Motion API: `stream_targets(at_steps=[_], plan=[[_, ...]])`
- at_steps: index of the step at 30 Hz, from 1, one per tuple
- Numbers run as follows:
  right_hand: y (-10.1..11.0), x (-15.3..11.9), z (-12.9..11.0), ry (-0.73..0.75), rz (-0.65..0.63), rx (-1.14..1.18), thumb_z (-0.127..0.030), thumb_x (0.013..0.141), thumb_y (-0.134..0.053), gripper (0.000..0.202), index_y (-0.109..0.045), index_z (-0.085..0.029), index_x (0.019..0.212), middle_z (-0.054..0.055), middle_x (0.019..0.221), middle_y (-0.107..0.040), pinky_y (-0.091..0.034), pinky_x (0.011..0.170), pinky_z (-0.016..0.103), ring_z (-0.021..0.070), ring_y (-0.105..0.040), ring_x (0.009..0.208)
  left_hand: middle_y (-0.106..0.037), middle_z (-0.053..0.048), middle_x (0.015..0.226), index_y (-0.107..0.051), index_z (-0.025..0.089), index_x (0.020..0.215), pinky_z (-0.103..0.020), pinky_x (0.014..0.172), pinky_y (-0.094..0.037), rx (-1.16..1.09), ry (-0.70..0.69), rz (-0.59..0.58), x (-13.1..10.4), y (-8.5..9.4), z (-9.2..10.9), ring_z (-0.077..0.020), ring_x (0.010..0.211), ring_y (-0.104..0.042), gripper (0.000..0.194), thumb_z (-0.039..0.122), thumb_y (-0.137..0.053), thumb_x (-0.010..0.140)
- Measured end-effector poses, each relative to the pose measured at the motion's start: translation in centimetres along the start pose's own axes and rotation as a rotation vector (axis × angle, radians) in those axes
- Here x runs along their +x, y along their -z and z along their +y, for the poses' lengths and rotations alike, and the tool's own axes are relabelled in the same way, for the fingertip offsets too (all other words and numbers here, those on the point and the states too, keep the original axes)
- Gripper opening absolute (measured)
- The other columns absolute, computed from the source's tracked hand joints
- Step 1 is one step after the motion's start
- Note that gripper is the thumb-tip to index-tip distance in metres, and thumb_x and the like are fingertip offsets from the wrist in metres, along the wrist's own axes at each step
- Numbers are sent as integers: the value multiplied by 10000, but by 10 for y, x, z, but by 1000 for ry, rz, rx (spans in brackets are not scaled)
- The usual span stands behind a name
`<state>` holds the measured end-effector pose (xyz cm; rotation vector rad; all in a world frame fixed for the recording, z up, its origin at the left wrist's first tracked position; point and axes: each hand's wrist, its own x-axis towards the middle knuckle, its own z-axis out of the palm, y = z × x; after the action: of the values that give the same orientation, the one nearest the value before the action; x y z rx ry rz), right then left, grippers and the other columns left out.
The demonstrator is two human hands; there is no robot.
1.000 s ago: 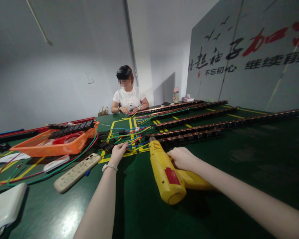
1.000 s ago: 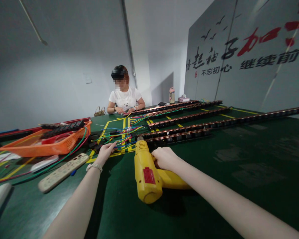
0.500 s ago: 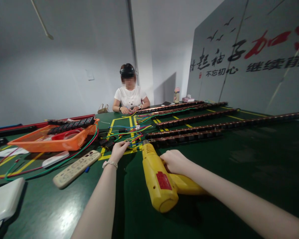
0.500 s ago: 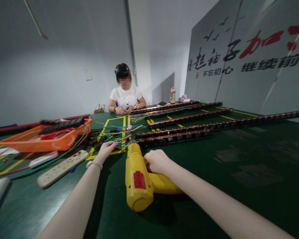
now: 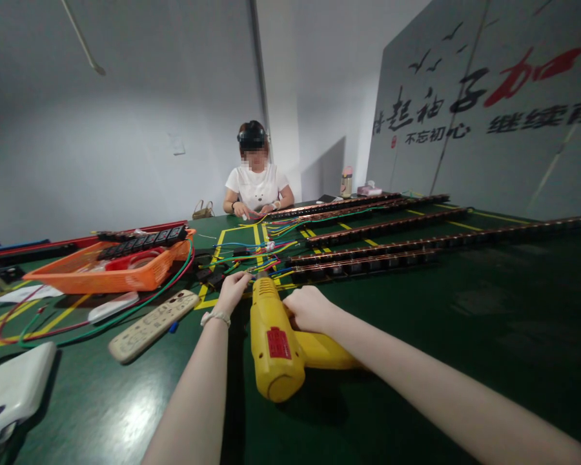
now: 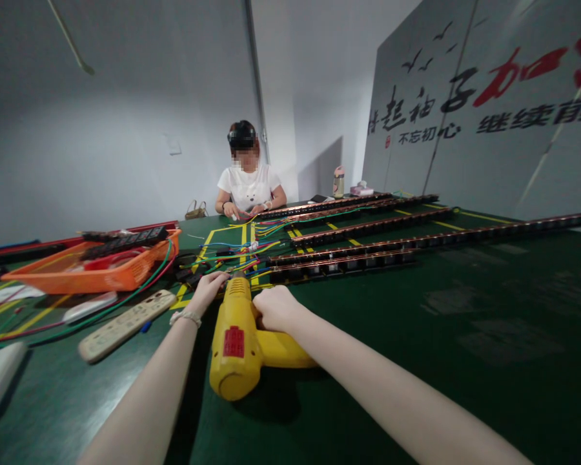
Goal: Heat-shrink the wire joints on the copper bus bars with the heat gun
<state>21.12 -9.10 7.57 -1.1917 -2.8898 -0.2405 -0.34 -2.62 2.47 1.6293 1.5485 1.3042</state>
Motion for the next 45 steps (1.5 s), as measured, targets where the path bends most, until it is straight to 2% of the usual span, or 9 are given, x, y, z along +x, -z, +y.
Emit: stream_targets(at_steps=[4,6,9,12,16,26,33,40,45], plan=[[2,7,-7,34,48,-15,-260,692,-551,179,-648,-160,804,111,848,-683,-399,741,336,264,-628,841,-591,-20,619,-657,121,730,-228,524,-370,-8,1,8,0,2,1,-141,595,-503,329,398,-498,654],[3,6,-8,31,89,-14,-266,680,-559,218,-625,-164,861,106,841,-681,-389,755,351,269,-628,834,-638,-43,709,-659,126,744,-251,606,-417,-13,-18,14,1,3,0,-168,683,-546,312,378,-505,642],[3,2,-8,-11,150,26,-261,685,-542,416,-523,-164,1089,103,868,-677,-402,674,336,271,-634,802,-662,-60,794,-650,134,776,-279,713,-440,-41,-77,16,4,3,-3,-184,762,-575,285,356,-530,644],[0,-1,-7,-44,171,68,-210,677,-530,652,-338,-148,1298,108,901,-674,-397,616,310,273,-633,813,-660,-65,820,-637,144,807,-286,737,-445,-36,-153,35,5,2,-5,-187,793,-583,263,350,-536,677],[-6,0,-4,-12,188,66,-178,679,-519,823,-152,-174,1416,103,959,-669,-384,619,294,262,-628,839,-651,-53,816,-629,158,829,-281,738,-445,25,-220,60,6,0,-8,-174,786,-580,242,349,-517,730],[-8,-24,22,-71,180,-83,-175,687,-482,824,-136,-178,1434,85,828,-681,-337,570,279,233,-625,707,-664,-49,801,-585,175,864,-264,675,-469,32,-220,101,9,-6,-17,-155,721,-619,209,342,-489,781],[-3,-41,34,-124,154,-115,-150,678,-484,834,-134,-193,1433,52,735,-670,-321,582,276,216,-608,640,-672,-42,815,-559,185,893,-228,505,-454,90,-144,117,6,-6,-12,-111,494,-584,189,323,-465,804],[-4,-41,36,-105,141,-128,-146,676,-492,843,-122,-146,1433,54,710,-665,-339,628,296,218,-596,627,-663,-36,823,-556,195,891,-213,460,-419,168,-150,193,1,-9,-3,-98,434,-563,188,327,-441,824],[-6,-37,34,-79,147,-134,-135,660,-492,874,-84,-102,1432,70,732,-669,-344,648,305,226,-605,665,-661,-42,842,-565,206,884,-231,498,-405,251,-191,253,1,-10,1,-115,470,-567,176,320,-445,821]])
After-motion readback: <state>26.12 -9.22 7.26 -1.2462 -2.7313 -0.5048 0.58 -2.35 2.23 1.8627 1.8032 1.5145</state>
